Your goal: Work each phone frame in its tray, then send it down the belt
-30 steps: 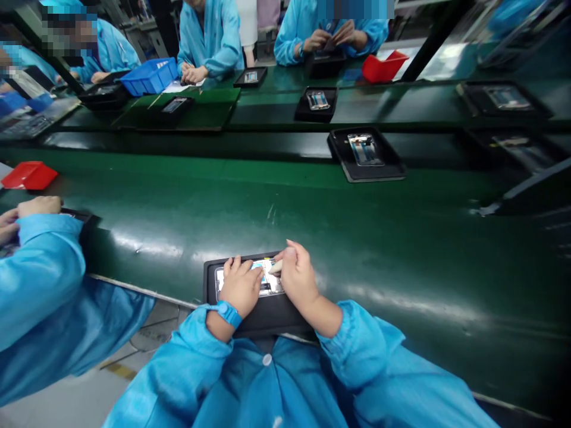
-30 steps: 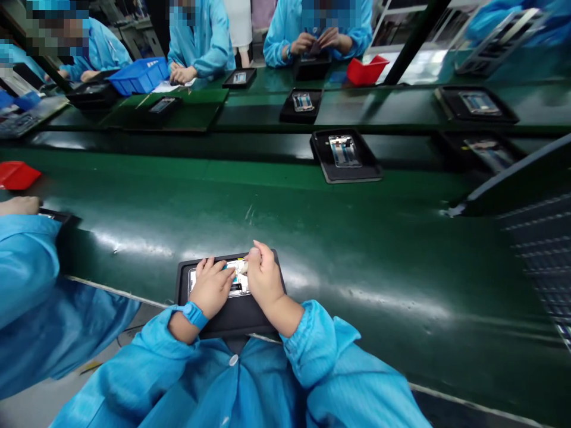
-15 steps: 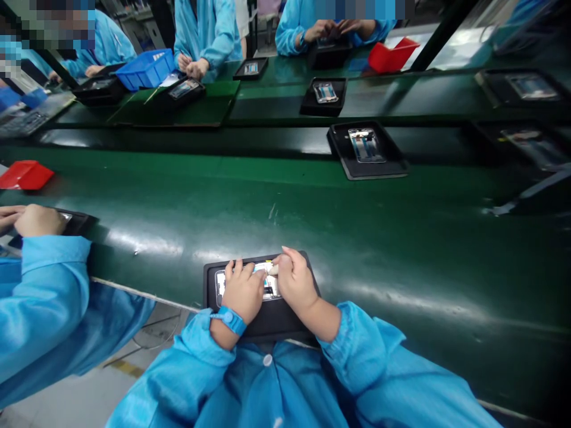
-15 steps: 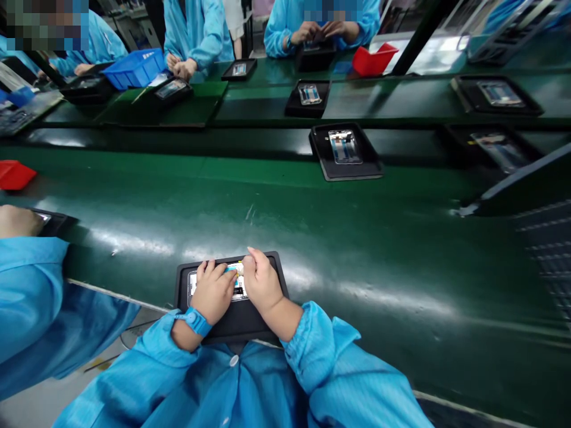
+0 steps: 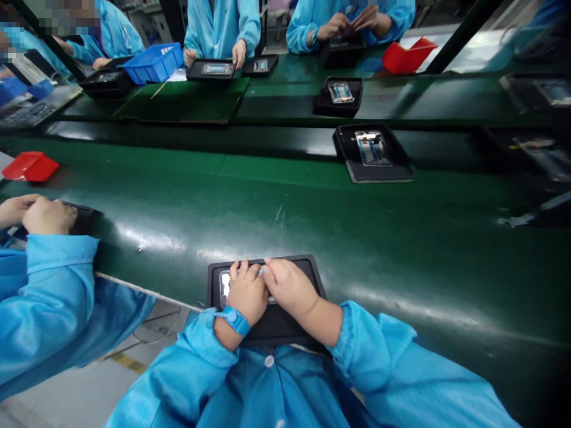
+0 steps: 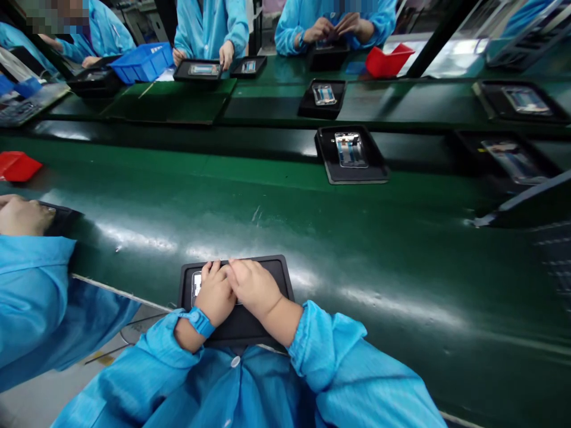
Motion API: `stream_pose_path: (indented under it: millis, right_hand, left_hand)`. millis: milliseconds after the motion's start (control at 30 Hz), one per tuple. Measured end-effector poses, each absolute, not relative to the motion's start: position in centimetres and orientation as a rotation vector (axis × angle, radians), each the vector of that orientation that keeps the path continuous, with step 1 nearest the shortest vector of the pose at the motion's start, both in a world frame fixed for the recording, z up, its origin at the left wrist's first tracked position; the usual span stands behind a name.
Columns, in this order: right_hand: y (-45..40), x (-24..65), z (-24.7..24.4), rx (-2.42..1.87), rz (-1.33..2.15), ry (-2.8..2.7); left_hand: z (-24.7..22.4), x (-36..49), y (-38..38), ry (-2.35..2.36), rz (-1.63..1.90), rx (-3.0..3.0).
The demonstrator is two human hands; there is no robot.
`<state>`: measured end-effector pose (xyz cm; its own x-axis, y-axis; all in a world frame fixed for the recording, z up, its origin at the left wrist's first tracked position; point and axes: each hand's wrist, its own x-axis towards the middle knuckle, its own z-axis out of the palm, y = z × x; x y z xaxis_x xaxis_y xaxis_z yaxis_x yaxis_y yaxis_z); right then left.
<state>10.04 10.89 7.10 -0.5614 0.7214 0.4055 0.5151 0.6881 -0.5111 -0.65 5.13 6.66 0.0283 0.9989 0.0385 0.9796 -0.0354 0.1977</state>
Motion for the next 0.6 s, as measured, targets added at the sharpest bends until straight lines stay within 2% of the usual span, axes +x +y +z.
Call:
stream_pose_path:
  millis: [100, 167, 367, 600]
  right_hand:
    - [10.9, 9.4, 7.0, -0.925, 0.449, -2.364]
    - [11.1, 9.4, 6.9, -0.972, 0.57, -2.266]
    - [11.9, 10.5, 6.5, -1.446, 1.188, -1.299]
    - [11.4, 10.2, 6.2, -1.412, 1.222, -1.148]
  left_hand:
    - [6.6, -0.8, 5.1, 2.08, 0.238, 2.151]
    - [6.6, -0.8, 5.1, 2.076, 0.251, 2.125]
    - [6.8, -1.0, 5.6, 2.11, 0.387, 1.937]
    - [7.0, -0.4, 6.6, 2.183, 0.36, 1.68]
